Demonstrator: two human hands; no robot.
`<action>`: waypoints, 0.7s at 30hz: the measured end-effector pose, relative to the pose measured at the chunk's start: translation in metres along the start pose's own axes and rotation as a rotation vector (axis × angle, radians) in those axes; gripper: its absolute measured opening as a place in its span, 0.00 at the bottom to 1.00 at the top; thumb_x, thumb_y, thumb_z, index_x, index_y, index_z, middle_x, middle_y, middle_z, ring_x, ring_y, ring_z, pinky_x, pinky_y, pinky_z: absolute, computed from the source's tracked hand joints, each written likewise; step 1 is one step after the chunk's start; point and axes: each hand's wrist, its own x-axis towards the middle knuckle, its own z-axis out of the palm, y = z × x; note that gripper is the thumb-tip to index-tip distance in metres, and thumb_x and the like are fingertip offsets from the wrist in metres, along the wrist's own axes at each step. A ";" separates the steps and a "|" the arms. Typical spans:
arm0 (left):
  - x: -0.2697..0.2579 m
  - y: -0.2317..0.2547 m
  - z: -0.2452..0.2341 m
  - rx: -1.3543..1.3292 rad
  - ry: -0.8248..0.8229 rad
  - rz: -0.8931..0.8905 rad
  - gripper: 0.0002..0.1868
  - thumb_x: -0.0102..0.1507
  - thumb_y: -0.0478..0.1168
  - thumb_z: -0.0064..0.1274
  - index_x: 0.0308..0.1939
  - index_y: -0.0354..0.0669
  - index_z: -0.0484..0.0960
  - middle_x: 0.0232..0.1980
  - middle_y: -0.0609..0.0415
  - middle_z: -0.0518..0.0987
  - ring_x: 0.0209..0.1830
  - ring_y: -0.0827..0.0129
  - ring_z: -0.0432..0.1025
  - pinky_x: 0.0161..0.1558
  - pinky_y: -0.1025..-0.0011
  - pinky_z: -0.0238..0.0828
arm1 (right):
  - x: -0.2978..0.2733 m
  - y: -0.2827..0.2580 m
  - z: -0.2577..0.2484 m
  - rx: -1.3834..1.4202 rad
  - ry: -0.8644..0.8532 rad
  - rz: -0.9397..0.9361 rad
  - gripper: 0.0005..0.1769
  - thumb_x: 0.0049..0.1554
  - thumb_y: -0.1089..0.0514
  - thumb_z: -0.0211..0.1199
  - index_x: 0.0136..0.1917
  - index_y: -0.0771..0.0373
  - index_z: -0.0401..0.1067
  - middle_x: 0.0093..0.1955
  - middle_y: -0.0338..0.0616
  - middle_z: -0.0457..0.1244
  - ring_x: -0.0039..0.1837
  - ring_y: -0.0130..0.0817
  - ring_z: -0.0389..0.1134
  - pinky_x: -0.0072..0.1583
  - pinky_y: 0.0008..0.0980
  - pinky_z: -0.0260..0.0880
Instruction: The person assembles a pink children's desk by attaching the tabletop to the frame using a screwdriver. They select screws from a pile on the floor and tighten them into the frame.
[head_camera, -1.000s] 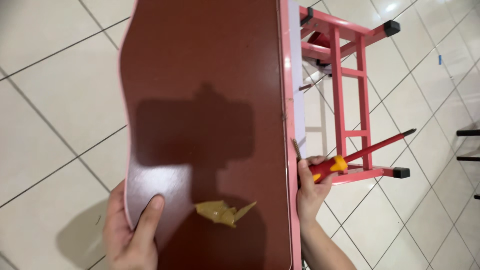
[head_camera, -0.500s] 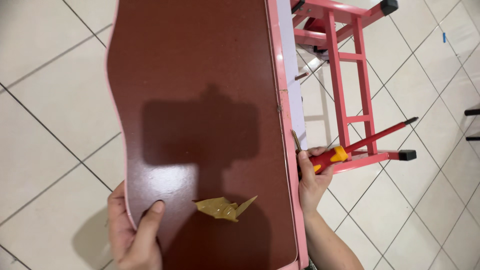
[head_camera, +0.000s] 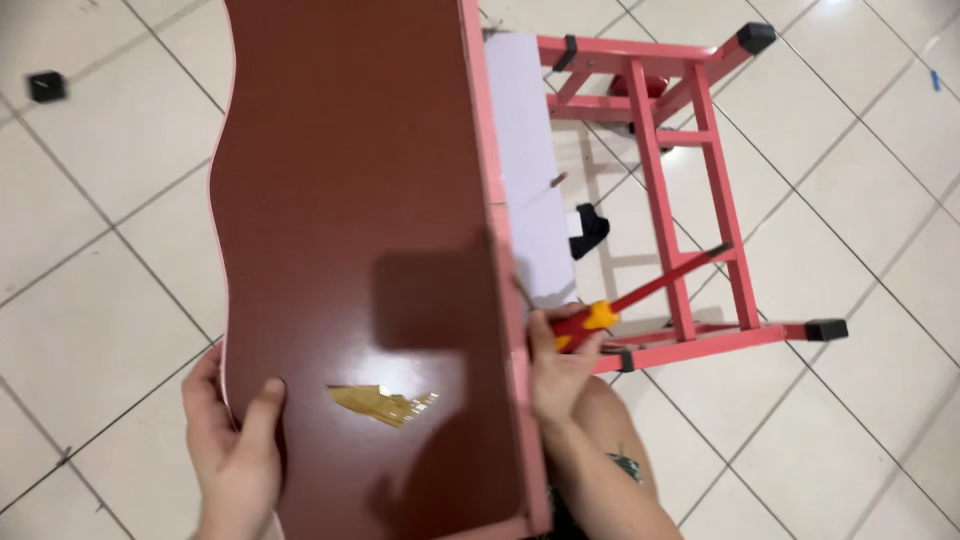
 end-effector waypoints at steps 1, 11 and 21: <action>0.003 0.005 -0.003 0.182 0.004 0.057 0.31 0.66 0.35 0.49 0.72 0.31 0.60 0.66 0.37 0.72 0.65 0.56 0.70 0.64 0.62 0.66 | -0.003 0.005 0.005 -0.128 0.058 0.084 0.17 0.58 0.70 0.63 0.56 0.58 0.60 0.47 0.36 0.60 0.47 0.21 0.62 0.49 0.23 0.67; 0.003 0.042 0.062 0.993 0.376 -0.222 0.47 0.66 0.67 0.49 0.65 0.21 0.63 0.66 0.27 0.66 0.64 0.34 0.63 0.59 0.41 0.59 | 0.007 -0.027 0.013 -0.127 -0.316 -0.110 0.10 0.63 0.62 0.65 0.48 0.63 0.63 0.39 0.36 0.57 0.39 0.23 0.55 0.41 0.27 0.57; 0.014 0.028 0.096 1.010 0.761 -0.329 0.42 0.69 0.67 0.51 0.63 0.25 0.74 0.64 0.30 0.71 0.66 0.36 0.62 0.65 0.36 0.48 | 0.050 -0.036 -0.011 -0.220 -0.802 -0.356 0.12 0.60 0.66 0.68 0.45 0.66 0.63 0.39 0.46 0.58 0.39 0.36 0.60 0.41 0.35 0.62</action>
